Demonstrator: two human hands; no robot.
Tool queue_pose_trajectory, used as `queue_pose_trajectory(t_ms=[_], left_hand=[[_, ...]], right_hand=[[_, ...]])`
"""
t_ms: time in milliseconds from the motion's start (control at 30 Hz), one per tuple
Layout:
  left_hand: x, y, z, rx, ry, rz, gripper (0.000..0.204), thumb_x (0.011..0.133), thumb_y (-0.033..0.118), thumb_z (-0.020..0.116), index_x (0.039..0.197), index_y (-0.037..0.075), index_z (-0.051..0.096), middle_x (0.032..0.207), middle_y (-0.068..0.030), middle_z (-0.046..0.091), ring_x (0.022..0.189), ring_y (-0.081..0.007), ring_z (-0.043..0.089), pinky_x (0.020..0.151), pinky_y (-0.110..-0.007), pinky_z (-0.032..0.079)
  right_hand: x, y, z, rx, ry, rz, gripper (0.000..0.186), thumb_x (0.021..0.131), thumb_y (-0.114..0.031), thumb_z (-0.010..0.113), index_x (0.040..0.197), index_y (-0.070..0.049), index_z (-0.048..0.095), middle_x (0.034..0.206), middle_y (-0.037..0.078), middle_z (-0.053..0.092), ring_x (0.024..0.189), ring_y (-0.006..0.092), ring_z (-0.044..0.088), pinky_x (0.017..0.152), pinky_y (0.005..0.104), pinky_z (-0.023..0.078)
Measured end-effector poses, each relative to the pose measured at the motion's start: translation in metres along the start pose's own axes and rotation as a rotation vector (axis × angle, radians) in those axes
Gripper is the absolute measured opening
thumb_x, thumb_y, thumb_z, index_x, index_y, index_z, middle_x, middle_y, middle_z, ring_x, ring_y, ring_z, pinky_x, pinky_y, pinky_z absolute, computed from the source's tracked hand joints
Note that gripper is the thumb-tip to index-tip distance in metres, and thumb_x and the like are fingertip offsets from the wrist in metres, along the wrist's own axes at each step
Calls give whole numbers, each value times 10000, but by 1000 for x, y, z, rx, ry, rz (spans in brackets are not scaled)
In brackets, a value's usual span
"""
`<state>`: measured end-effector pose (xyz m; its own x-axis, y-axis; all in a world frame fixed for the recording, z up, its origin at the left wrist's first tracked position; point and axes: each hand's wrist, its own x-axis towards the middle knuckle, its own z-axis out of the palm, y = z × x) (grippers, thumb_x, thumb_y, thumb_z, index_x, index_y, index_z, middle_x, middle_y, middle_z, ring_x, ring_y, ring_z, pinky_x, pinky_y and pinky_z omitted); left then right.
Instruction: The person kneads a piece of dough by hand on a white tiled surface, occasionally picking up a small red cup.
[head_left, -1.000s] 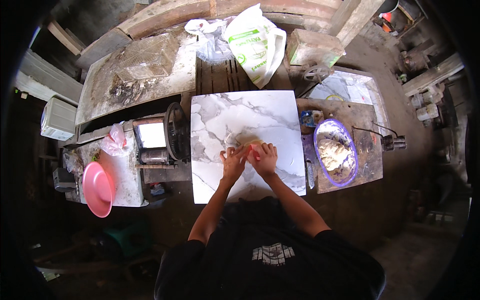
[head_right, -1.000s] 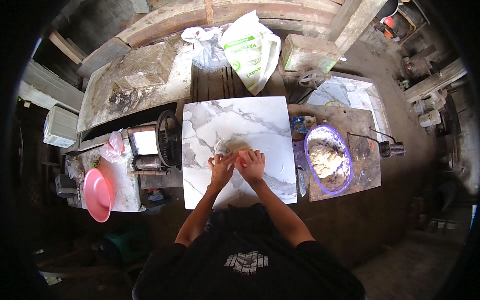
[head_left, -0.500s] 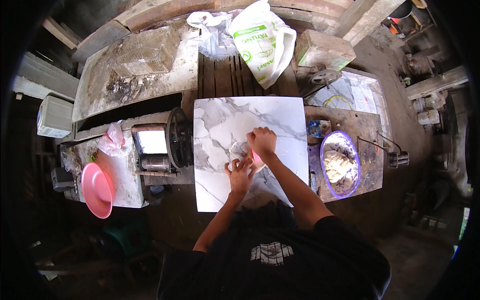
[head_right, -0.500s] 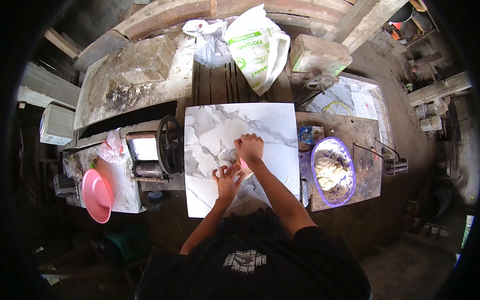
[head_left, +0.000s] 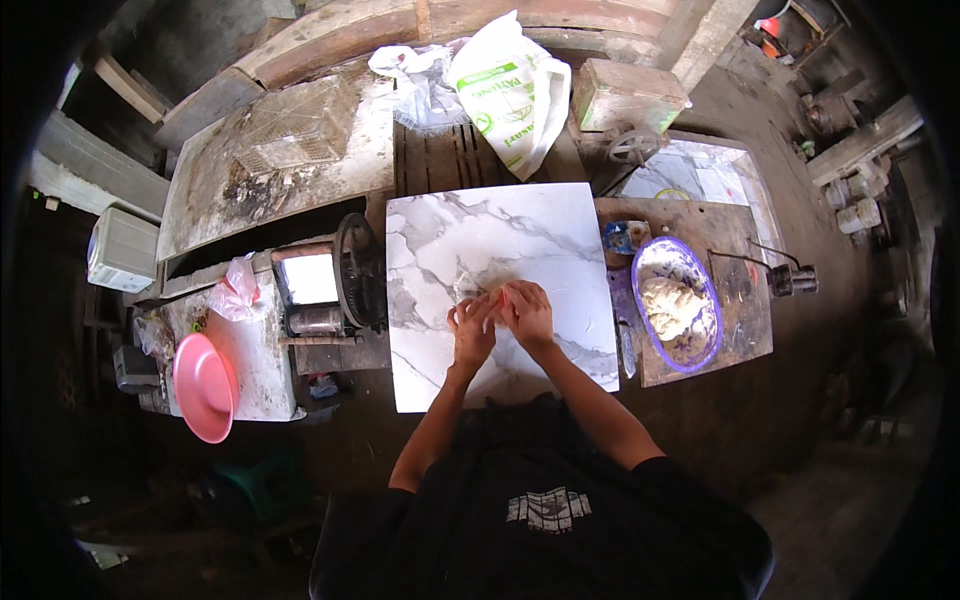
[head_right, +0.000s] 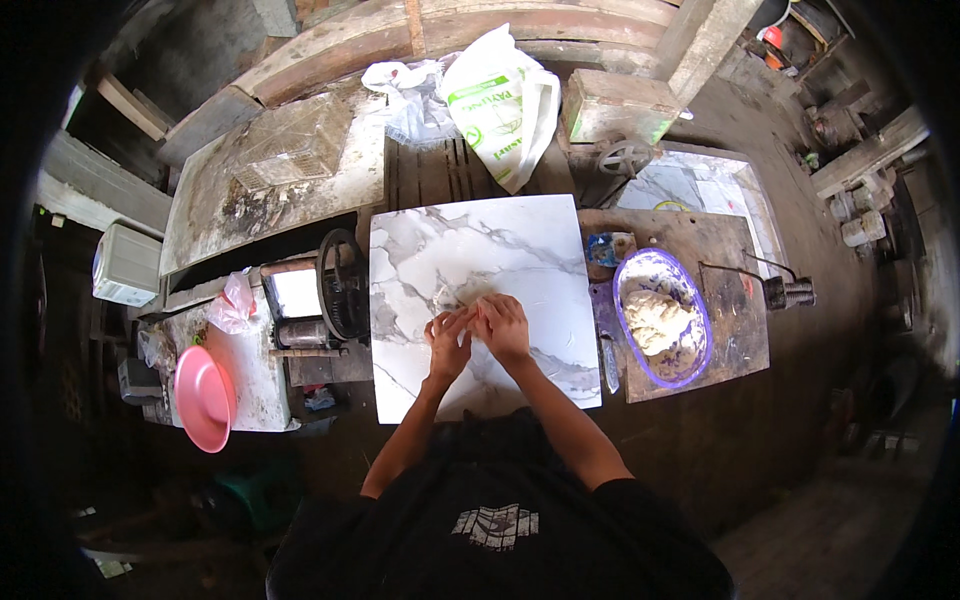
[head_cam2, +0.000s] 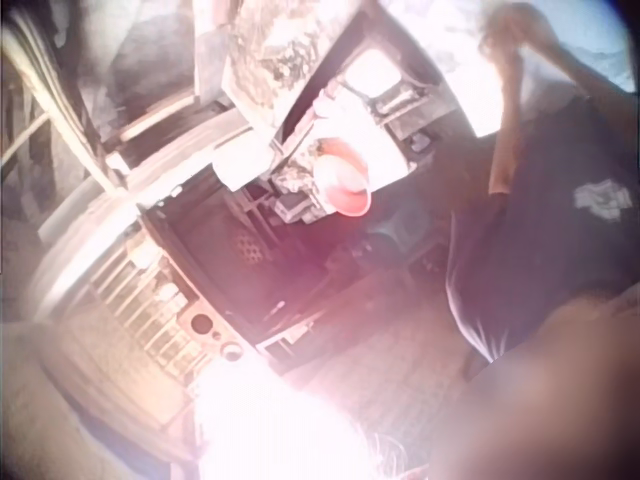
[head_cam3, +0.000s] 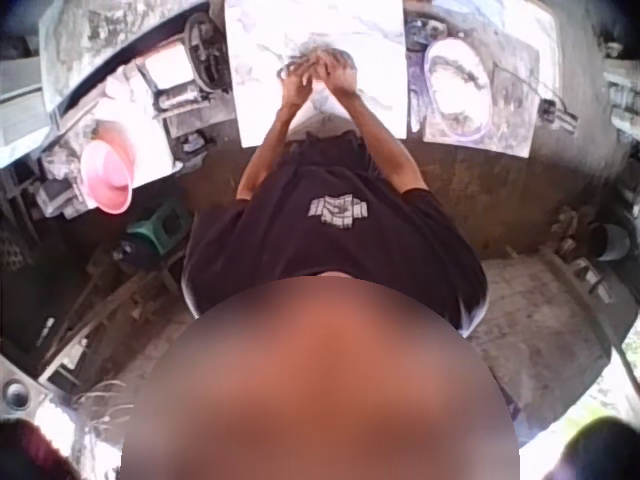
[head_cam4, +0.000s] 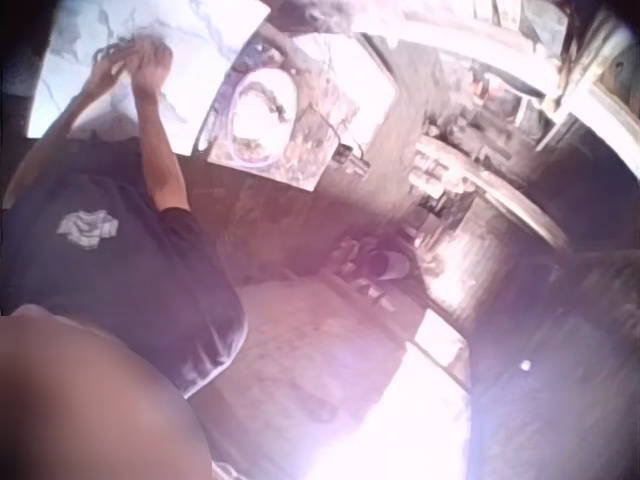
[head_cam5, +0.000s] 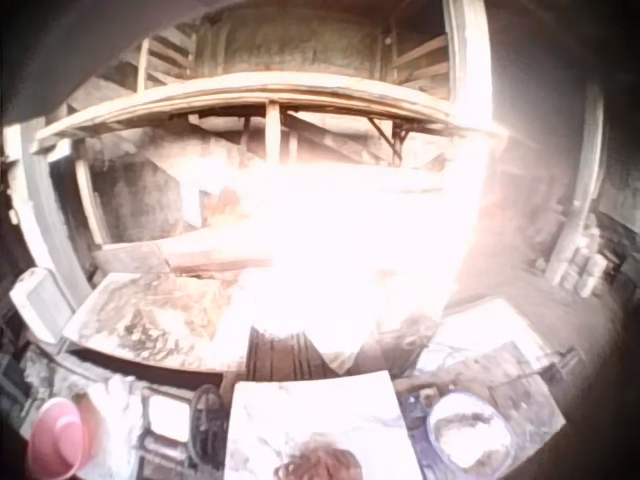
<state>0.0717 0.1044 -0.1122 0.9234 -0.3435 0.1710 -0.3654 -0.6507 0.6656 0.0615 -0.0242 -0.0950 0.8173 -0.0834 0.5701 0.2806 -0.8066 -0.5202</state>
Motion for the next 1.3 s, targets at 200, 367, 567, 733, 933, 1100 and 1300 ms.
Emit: queue_pose_trajectory(t_ms=[200,367,567,733,933,1100,1300], left_hand=[[-1,2,-4,61,-56,41,365,761,82,531,1116,165,518,1163,13,494,1082,-201,390,939,-478,149],[-2,7,-3,187,-108,12,334,768,123,510,1100,159,521,1209,-36,450,1118,-256,354,917,-558,136],[-17,12,-1,143,-42,29,354,753,118,531,1102,172,509,1246,-44,404,1145,-265,312,921,-552,134],[-33,11,2,109,-14,-54,337,756,107,532,1089,158,513,1233,-34,422,1150,-257,308,934,-510,136],[-31,12,2,89,22,-17,345,762,125,543,1103,162,507,1209,-15,449,1148,-231,317,944,-473,142],[-27,11,6,110,12,-12,402,760,157,549,1151,141,460,1221,-8,431,1143,-221,320,948,-469,141],[-15,2,11,106,8,-49,432,754,119,529,1174,124,431,1235,-18,410,1141,-220,325,949,-451,151]], right_hand=[[-31,-23,-16,-70,-78,-30,270,714,-93,507,969,-6,516,1027,118,525,995,274,471,886,427,332],[-17,-41,-15,-119,-177,186,170,704,-103,519,859,-43,485,945,137,510,917,287,466,806,409,339],[-14,-26,-4,-245,-151,91,179,694,-132,504,855,-60,475,881,132,495,852,281,458,746,411,332],[23,-7,14,-233,-339,194,152,689,-189,515,771,-61,514,771,97,532,787,255,480,706,399,335],[74,28,42,-245,-284,157,161,694,-191,487,635,-59,559,739,90,567,801,242,503,713,412,348],[70,34,39,-166,-285,115,151,690,-183,493,620,-63,553,656,73,563,695,242,524,660,373,389],[23,14,8,31,-221,71,124,698,-150,503,741,-54,569,765,101,587,805,269,545,770,384,406]])
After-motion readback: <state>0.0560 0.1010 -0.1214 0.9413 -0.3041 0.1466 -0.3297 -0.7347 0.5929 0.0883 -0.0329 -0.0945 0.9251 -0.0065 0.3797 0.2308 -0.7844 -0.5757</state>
